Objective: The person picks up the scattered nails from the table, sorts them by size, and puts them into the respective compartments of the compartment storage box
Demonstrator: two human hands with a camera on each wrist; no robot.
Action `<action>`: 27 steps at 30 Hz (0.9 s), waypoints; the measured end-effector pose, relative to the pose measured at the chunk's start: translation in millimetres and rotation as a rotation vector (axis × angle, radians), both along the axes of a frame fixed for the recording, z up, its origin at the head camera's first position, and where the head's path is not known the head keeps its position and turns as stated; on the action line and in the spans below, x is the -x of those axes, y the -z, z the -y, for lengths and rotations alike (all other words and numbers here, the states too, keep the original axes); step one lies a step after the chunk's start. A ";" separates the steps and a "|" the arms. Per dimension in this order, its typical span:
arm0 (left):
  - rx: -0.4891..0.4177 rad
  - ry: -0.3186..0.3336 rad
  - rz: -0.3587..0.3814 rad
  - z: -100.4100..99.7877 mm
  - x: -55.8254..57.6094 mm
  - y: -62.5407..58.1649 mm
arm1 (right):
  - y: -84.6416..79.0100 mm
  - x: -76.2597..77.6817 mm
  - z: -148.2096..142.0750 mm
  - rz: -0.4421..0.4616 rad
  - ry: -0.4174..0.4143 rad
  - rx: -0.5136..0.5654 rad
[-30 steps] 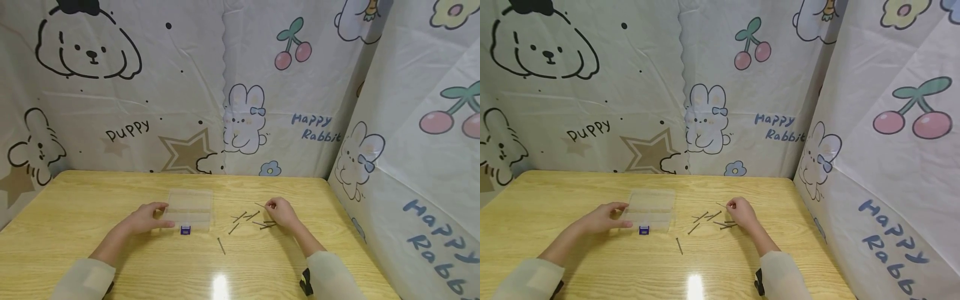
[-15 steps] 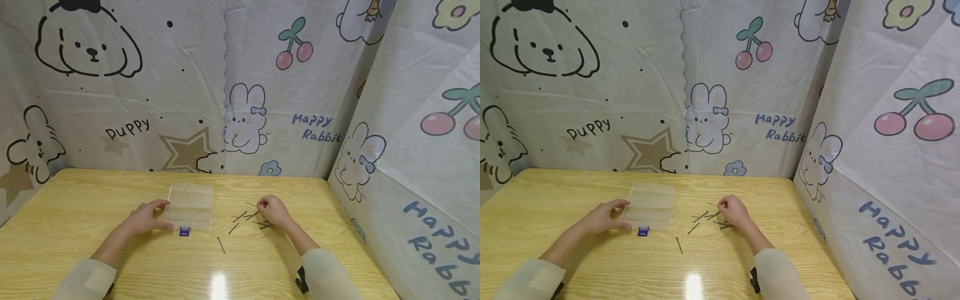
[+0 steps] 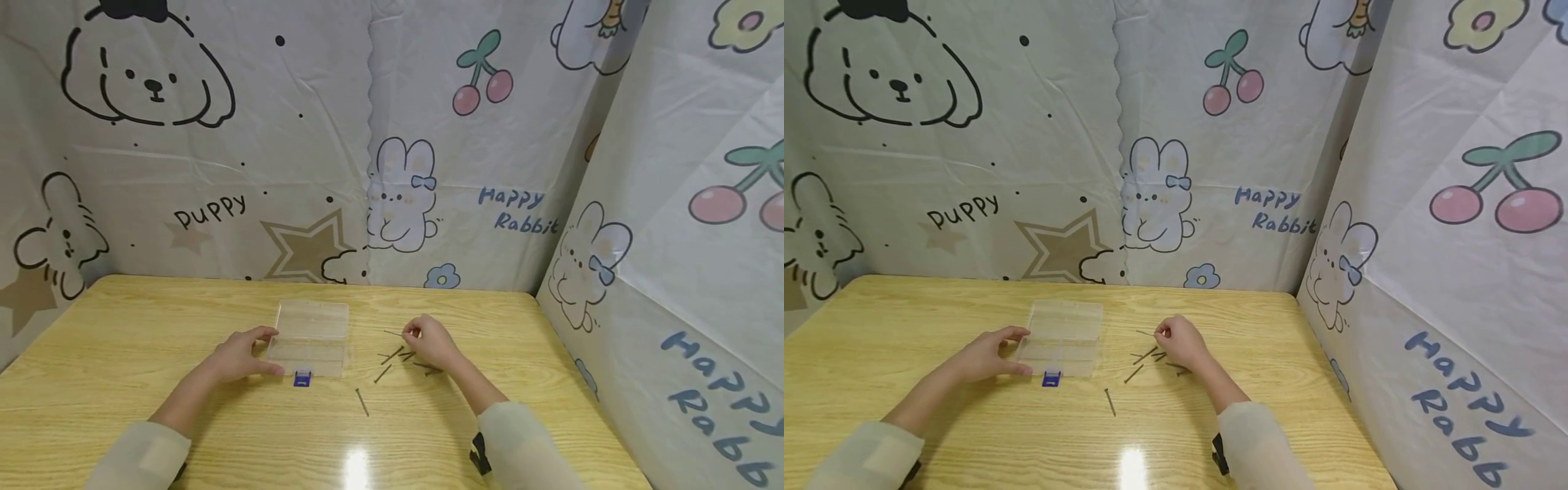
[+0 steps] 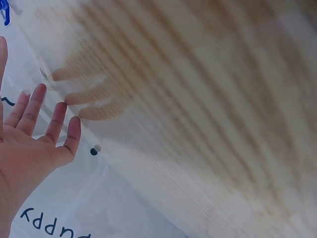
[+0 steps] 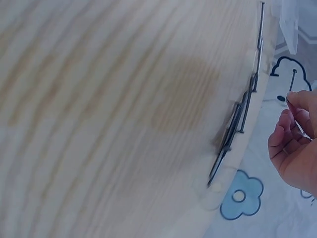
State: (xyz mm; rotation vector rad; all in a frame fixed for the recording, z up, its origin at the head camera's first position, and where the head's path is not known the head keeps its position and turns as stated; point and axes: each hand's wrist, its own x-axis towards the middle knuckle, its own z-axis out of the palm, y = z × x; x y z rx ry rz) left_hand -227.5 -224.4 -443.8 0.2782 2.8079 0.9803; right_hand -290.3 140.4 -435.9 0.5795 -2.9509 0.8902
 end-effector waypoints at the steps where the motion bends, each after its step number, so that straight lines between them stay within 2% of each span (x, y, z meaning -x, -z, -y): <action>1: -0.003 -0.001 0.003 -0.3 -0.1 -0.4 | -1.2 0.0 2.7 0.001 -0.007 0.002; 7: -0.009 0.005 0.005 -0.4 -0.2 -1.6 | -8.7 -1.1 20.1 0.019 -0.052 0.004; 15: -0.008 0.007 -0.005 1.0 2.5 4.6 | -17.0 -4.9 45.6 0.004 -0.106 -0.016; 18: -0.017 0.006 -0.008 0.8 3.0 4.6 | -17.1 -4.6 53.9 -0.016 -0.123 -0.024; 27: -0.021 -0.005 0.003 1.6 2.1 4.2 | -17.2 -5.4 81.9 0.001 -0.159 -0.026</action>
